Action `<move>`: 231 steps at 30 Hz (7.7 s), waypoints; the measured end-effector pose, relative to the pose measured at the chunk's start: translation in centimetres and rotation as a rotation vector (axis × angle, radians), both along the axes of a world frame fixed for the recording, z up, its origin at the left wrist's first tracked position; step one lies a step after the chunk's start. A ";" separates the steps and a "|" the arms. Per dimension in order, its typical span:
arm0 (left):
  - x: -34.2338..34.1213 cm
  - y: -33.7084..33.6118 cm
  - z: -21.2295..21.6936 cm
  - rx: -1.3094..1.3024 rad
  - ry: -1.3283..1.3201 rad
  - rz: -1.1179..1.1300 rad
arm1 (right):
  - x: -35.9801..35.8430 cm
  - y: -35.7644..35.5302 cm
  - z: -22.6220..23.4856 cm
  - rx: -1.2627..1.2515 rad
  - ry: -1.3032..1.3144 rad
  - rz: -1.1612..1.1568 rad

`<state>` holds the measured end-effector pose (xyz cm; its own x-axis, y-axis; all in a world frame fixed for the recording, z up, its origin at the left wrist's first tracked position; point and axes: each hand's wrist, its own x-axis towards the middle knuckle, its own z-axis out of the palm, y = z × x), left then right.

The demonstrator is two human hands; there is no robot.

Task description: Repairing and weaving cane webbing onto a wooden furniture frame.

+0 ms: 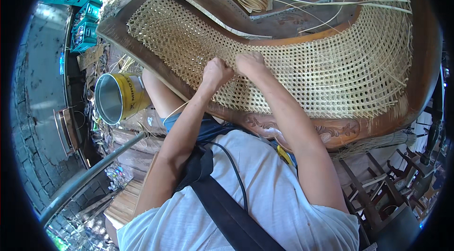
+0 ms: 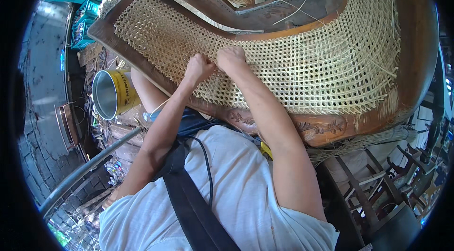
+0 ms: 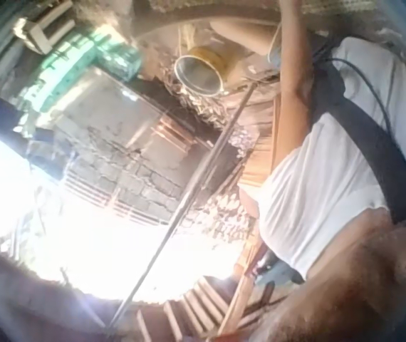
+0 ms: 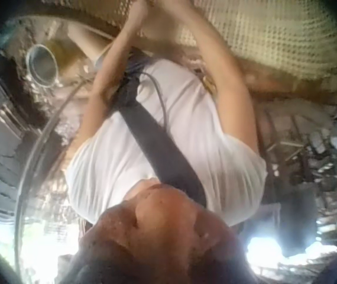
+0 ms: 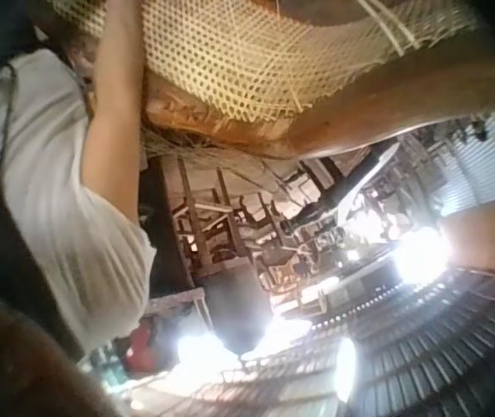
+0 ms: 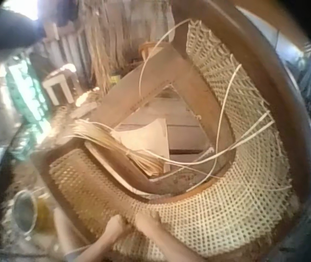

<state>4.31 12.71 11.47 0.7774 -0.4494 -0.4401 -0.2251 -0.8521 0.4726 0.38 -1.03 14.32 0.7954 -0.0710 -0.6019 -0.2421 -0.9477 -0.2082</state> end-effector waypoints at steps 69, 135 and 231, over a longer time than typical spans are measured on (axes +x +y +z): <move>-1.2 -3.0 -2.1 0.095 -0.119 -0.236 | -1.3 -5.0 -0.3 -0.025 0.006 -0.148; -4.9 -0.9 3.4 0.152 -0.316 -0.157 | -3.5 -13.8 5.3 0.115 -0.247 -0.411; 0.4 -5.9 -4.8 -0.260 0.227 0.176 | 1.4 -7.0 0.6 -0.148 0.152 -0.006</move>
